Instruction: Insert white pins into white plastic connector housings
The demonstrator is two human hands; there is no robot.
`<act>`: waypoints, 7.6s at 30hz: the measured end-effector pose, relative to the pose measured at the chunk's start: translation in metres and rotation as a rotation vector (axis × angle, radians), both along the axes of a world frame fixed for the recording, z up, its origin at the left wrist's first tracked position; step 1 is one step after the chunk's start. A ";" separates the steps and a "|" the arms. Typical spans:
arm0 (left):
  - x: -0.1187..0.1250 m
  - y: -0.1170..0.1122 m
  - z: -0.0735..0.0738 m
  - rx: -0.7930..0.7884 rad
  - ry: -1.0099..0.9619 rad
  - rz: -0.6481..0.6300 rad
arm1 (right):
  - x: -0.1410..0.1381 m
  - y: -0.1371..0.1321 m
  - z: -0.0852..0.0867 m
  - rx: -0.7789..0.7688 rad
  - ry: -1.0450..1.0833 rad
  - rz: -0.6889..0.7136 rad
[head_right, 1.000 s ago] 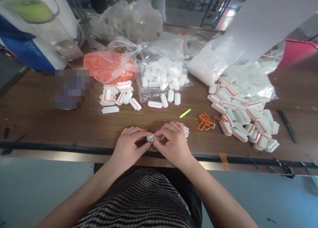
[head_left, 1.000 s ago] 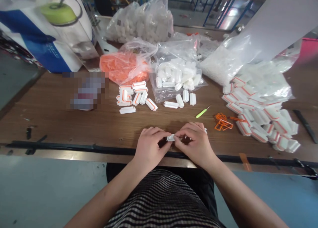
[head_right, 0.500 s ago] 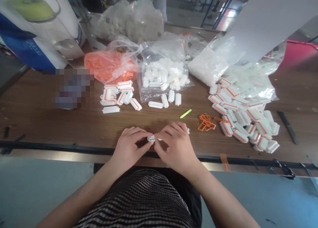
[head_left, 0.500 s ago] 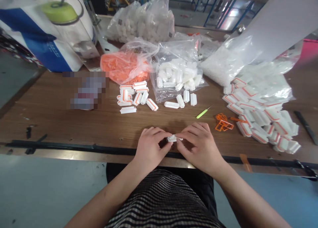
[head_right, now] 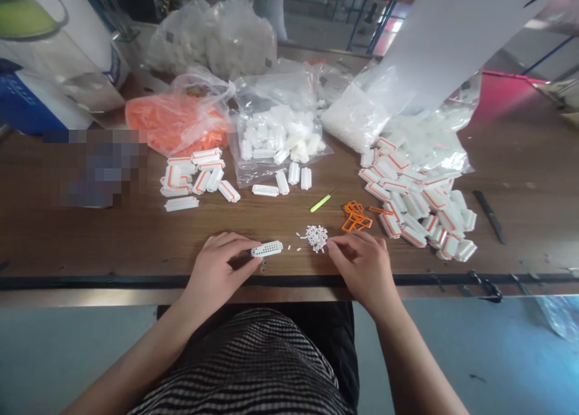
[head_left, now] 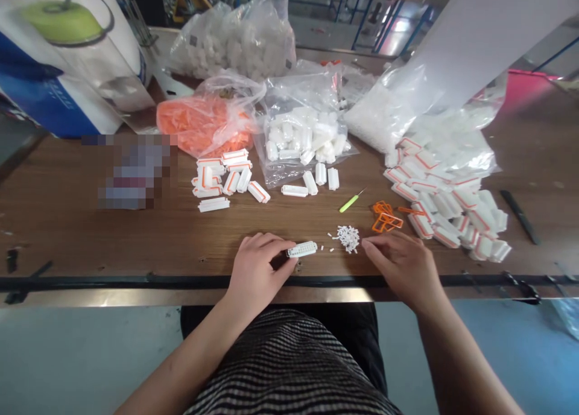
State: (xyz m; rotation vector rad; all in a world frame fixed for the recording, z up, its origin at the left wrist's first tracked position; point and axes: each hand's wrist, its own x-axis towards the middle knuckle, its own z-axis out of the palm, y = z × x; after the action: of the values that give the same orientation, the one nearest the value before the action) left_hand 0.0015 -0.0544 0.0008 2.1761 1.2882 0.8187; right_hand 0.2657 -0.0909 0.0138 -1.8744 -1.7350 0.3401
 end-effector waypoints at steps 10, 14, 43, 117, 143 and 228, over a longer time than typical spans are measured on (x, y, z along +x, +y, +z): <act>0.001 0.000 0.002 -0.006 0.024 0.014 | -0.006 -0.007 -0.011 -0.009 -0.106 0.031; 0.001 -0.001 0.003 -0.014 0.018 0.019 | 0.002 -0.009 -0.009 -0.077 -0.126 -0.017; 0.001 -0.002 0.000 -0.030 -0.027 0.010 | -0.065 0.021 0.011 -0.033 0.201 0.382; 0.003 -0.002 0.001 -0.070 -0.004 0.021 | -0.070 0.029 -0.003 -0.026 0.296 0.390; 0.002 -0.003 -0.001 -0.051 -0.009 0.026 | -0.077 0.021 0.007 0.288 -0.312 0.485; 0.002 0.000 0.002 -0.011 0.007 0.017 | -0.023 -0.015 -0.013 0.013 -0.081 -0.055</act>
State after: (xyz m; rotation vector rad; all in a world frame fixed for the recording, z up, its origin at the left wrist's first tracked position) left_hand 0.0032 -0.0545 0.0030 2.1638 1.3127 0.8096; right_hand 0.2430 -0.1054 0.0005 -1.9469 -1.7300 0.2335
